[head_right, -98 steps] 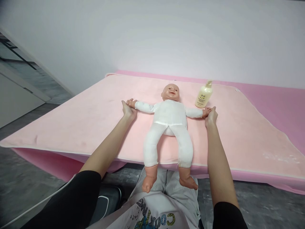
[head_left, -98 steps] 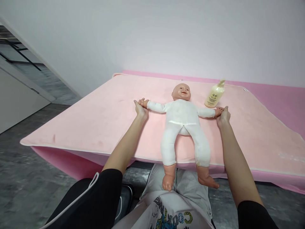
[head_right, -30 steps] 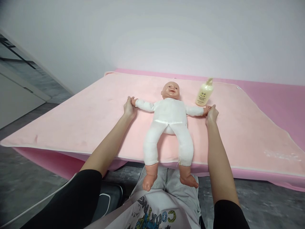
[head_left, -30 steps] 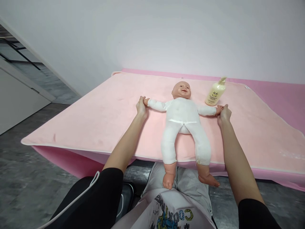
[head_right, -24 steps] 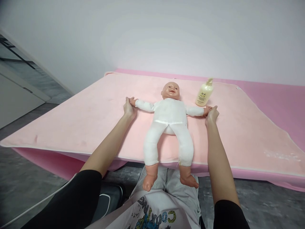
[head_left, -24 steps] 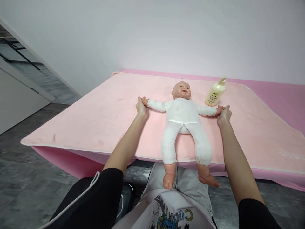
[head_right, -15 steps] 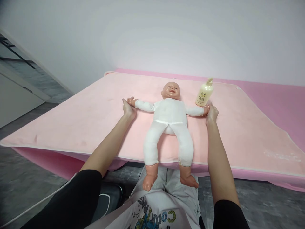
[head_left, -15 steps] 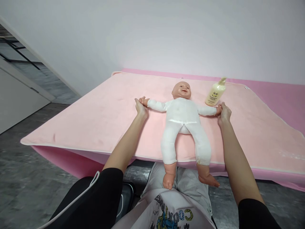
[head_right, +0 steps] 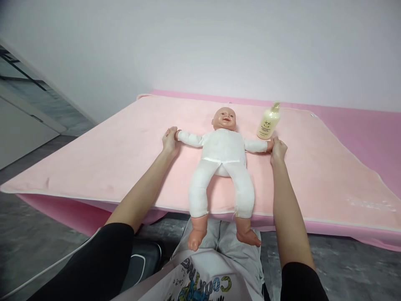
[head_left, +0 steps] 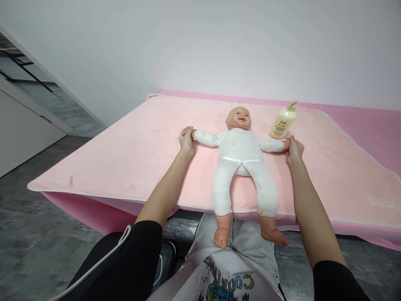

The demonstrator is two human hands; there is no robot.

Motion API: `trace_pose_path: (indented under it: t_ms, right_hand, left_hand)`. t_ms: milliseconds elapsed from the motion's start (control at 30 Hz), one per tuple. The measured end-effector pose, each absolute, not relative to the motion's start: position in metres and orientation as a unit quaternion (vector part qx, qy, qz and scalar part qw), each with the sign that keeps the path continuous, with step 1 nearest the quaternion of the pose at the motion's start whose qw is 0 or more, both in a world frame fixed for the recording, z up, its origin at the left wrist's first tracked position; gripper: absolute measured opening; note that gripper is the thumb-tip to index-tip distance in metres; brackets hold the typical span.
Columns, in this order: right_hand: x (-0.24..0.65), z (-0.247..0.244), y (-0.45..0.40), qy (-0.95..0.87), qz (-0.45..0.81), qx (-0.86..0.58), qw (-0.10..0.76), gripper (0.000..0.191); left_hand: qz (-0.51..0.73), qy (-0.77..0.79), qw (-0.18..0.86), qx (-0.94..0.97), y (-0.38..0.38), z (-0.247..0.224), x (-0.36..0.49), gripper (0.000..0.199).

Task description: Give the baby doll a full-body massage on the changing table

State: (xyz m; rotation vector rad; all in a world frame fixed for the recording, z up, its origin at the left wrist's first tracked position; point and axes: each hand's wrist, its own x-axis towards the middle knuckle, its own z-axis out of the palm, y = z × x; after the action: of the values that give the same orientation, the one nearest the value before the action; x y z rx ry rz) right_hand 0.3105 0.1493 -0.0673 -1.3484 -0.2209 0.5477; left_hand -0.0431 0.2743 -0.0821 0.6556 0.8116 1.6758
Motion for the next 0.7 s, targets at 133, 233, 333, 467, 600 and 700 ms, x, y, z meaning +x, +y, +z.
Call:
trace_pose_path:
  t_ms: [133, 233, 333, 467, 600, 700]
  right_hand:
    - [0.312, -0.069, 0.150, -0.097, 0.242, -0.615, 0.744, 0.025]
    - [0.313, -0.071, 0.151, -0.095, 0.242, -0.612, 0.747, 0.027]
    - [0.317, -0.075, 0.153, -0.100, 0.249, -0.610, 0.745, 0.024]
    - [0.326, -0.083, 0.157, -0.136, 0.250, -0.607, 0.742, 0.022]
    - [0.331, -0.088, 0.159, -0.146, 0.256, -0.600, 0.743, 0.021]
    - [0.333, -0.089, 0.159, -0.147, 0.260, -0.593, 0.748, 0.020]
  left_hand:
    - [0.706, 0.354, 0.549, 0.274, 0.277, -0.084, -0.044, 0.033]
    - [0.708, 0.357, 0.548, 0.267, 0.278, -0.085, -0.044, 0.033]
    - [0.708, 0.356, 0.550, 0.265, 0.278, -0.085, -0.043, 0.035]
    - [0.702, 0.356, 0.556, 0.268, 0.278, -0.085, -0.043, 0.035]
    - [0.698, 0.363, 0.558, 0.263, 0.276, -0.084, -0.044, 0.034]
    - [0.689, 0.370, 0.566, 0.259, 0.275, -0.083, -0.046, 0.029]
